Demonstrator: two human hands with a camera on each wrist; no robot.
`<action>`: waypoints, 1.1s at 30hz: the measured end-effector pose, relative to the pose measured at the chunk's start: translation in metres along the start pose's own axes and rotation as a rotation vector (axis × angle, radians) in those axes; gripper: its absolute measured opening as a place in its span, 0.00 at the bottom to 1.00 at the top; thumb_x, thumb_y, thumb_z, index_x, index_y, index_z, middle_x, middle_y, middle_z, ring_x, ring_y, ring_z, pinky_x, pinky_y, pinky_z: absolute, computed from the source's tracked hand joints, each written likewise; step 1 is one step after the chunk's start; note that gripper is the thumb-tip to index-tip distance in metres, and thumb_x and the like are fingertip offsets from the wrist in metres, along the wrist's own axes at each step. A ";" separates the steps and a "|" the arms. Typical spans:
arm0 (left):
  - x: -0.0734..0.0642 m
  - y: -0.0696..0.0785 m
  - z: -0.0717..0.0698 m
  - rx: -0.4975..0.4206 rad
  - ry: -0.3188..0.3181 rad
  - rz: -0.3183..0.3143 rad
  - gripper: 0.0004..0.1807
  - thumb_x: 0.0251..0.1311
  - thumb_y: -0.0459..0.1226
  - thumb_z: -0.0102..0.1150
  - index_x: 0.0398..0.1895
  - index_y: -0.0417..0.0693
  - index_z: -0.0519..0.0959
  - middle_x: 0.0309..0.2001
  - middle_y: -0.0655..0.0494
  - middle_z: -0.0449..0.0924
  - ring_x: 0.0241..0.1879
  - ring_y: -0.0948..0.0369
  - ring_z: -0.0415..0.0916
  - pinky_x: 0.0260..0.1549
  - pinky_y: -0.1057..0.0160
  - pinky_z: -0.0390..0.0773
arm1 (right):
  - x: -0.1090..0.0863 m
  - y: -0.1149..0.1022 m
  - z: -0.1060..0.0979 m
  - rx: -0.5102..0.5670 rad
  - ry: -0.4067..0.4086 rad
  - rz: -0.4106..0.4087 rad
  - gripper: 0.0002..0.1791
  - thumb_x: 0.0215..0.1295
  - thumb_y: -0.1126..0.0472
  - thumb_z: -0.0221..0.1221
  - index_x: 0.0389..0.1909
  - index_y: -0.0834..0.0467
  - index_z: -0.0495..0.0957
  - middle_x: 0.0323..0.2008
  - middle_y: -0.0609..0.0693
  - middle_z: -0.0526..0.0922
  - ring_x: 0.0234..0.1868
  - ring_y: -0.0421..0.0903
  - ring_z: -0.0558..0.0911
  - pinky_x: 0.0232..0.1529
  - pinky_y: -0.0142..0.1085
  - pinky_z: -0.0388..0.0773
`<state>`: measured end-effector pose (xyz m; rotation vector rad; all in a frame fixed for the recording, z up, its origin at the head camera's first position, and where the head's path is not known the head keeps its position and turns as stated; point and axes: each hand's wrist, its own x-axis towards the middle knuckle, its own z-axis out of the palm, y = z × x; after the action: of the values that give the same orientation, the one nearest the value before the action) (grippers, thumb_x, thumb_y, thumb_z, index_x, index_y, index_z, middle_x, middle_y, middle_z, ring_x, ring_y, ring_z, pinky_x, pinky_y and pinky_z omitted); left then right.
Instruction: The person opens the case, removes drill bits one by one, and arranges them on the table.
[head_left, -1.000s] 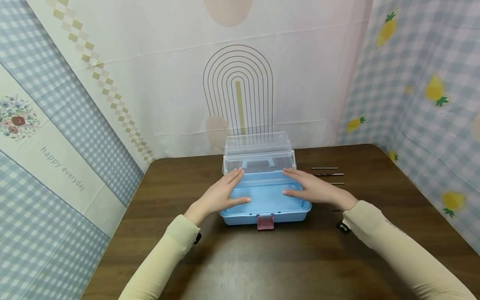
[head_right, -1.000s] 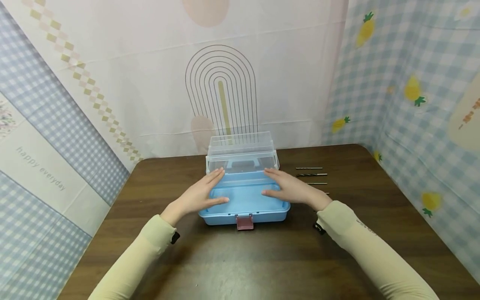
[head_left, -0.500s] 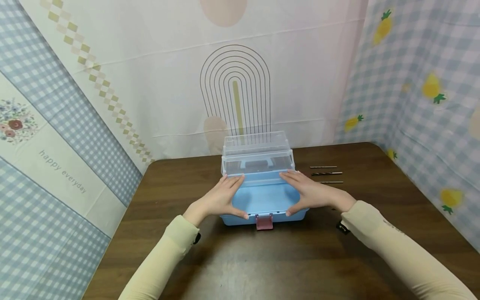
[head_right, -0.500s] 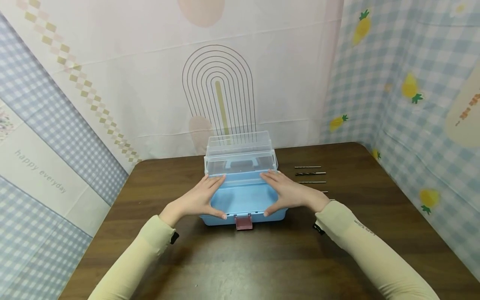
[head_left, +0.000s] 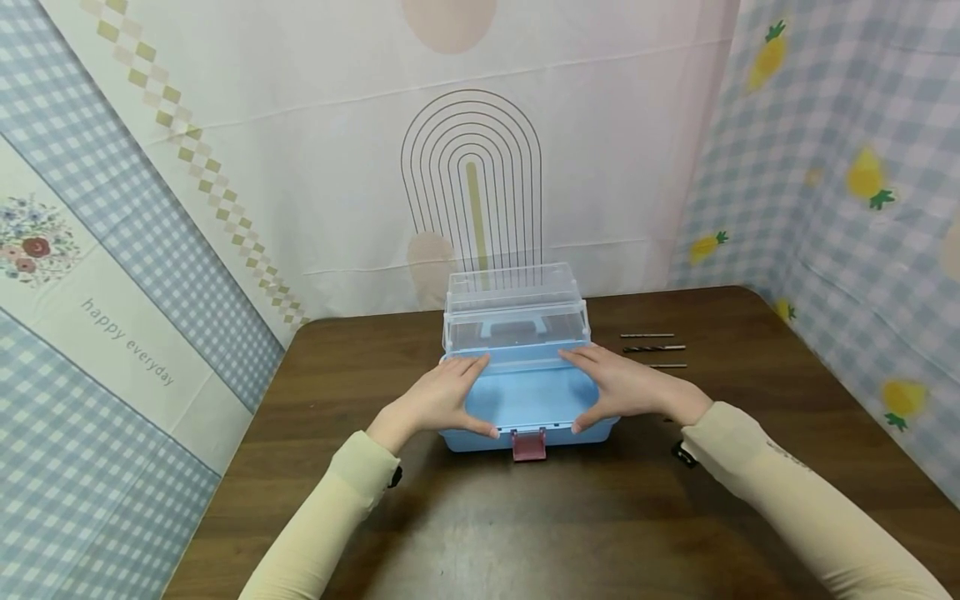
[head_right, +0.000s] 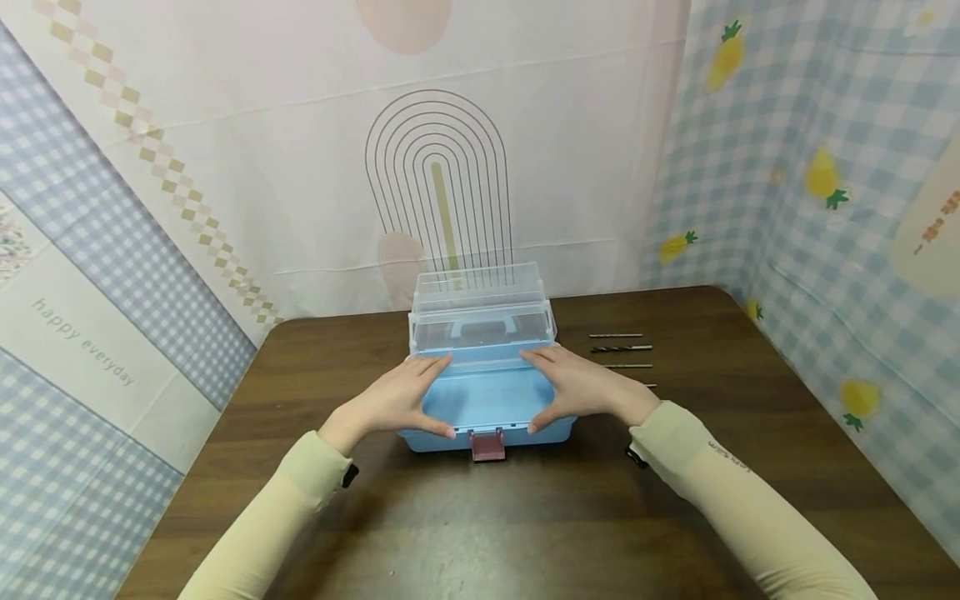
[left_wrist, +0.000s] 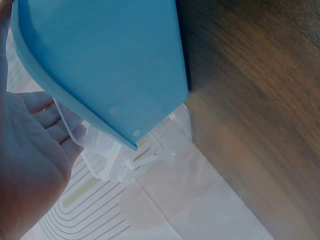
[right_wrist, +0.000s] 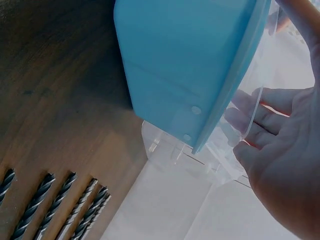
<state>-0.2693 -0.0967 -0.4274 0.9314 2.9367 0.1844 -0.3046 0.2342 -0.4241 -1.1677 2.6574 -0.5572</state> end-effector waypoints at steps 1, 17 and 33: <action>0.000 0.000 0.000 0.005 -0.001 -0.002 0.68 0.45 0.75 0.63 0.80 0.43 0.52 0.75 0.47 0.61 0.74 0.50 0.58 0.72 0.50 0.56 | 0.000 0.000 0.000 -0.002 0.001 0.005 0.67 0.46 0.31 0.74 0.79 0.61 0.53 0.74 0.64 0.58 0.74 0.63 0.58 0.67 0.60 0.63; -0.003 0.005 -0.001 0.047 0.046 0.001 0.65 0.45 0.76 0.62 0.78 0.42 0.59 0.72 0.47 0.66 0.70 0.50 0.64 0.67 0.52 0.65 | 0.000 -0.004 0.000 -0.027 0.025 0.004 0.64 0.46 0.33 0.75 0.77 0.62 0.57 0.72 0.64 0.62 0.72 0.62 0.63 0.66 0.58 0.65; 0.003 0.000 0.003 0.138 0.221 0.070 0.55 0.50 0.69 0.67 0.71 0.39 0.67 0.63 0.46 0.74 0.63 0.51 0.71 0.63 0.54 0.70 | 0.007 -0.002 0.001 -0.150 0.186 -0.091 0.55 0.45 0.40 0.78 0.69 0.66 0.67 0.60 0.58 0.75 0.62 0.56 0.74 0.60 0.52 0.73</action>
<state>-0.2715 -0.0941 -0.4307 1.0998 3.1553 0.0937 -0.3082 0.2274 -0.4240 -1.3456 2.8573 -0.5111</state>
